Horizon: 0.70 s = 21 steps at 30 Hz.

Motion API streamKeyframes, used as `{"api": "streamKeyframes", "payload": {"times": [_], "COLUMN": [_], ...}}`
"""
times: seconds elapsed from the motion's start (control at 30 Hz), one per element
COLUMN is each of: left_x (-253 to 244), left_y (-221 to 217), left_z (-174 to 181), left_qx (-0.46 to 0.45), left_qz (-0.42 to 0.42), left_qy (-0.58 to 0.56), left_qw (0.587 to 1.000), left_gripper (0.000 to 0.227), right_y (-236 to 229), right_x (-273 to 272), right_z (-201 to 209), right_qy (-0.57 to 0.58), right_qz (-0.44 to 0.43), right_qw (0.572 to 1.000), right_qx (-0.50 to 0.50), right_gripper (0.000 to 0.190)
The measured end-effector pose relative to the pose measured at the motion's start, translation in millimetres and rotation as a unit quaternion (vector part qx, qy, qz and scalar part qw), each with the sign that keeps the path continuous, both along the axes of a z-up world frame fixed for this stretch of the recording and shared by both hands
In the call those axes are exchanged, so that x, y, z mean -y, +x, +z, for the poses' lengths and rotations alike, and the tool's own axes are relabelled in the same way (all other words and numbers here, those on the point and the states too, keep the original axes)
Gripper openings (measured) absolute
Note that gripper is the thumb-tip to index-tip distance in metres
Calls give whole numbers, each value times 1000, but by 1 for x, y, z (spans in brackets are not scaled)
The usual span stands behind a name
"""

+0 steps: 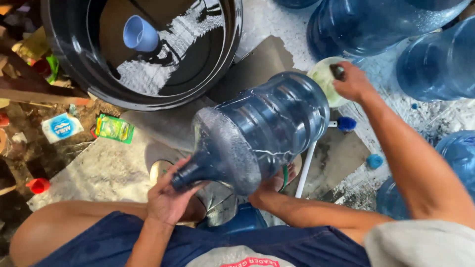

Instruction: The person scrubs the exterior of a large blue water jug using a small brush and soapy water. They rotate the jug to clean different sides and the bottom, repeatedly dipping the brush into a small container of soapy water to maintain suds.

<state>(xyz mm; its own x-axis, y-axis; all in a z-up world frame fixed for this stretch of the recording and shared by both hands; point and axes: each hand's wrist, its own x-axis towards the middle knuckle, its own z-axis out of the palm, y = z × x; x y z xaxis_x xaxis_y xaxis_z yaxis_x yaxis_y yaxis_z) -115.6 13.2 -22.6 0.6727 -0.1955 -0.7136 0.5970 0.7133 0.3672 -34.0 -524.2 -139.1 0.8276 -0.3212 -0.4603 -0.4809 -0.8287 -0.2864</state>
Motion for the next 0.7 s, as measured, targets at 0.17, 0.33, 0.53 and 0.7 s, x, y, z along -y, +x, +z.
{"api": "streamKeyframes", "payload": {"times": [0.17,0.33,0.53,0.7], "left_x": [-10,6,-12,-4], "left_y": [18,34,28,13], "left_z": [-24,-36,-55,-54], "left_qx": [-199,-134,-71,9], "left_qz": [-302,-572,-507,-491], "left_qy": [122,123,178,237], "left_qw": [924,800,840,838], "left_gripper": [36,29,47,32], "right_y": [-42,-99,-119,-142], "right_x": [-115,-238,-249,-313], "right_z": [126,157,106,104], "right_qy": [116,101,-32,20], "right_qz": [26,114,216,-63], "right_qw": [974,939,870,888], "right_qx": [193,309,442,454], "right_gripper": [50,43,39,48]}}
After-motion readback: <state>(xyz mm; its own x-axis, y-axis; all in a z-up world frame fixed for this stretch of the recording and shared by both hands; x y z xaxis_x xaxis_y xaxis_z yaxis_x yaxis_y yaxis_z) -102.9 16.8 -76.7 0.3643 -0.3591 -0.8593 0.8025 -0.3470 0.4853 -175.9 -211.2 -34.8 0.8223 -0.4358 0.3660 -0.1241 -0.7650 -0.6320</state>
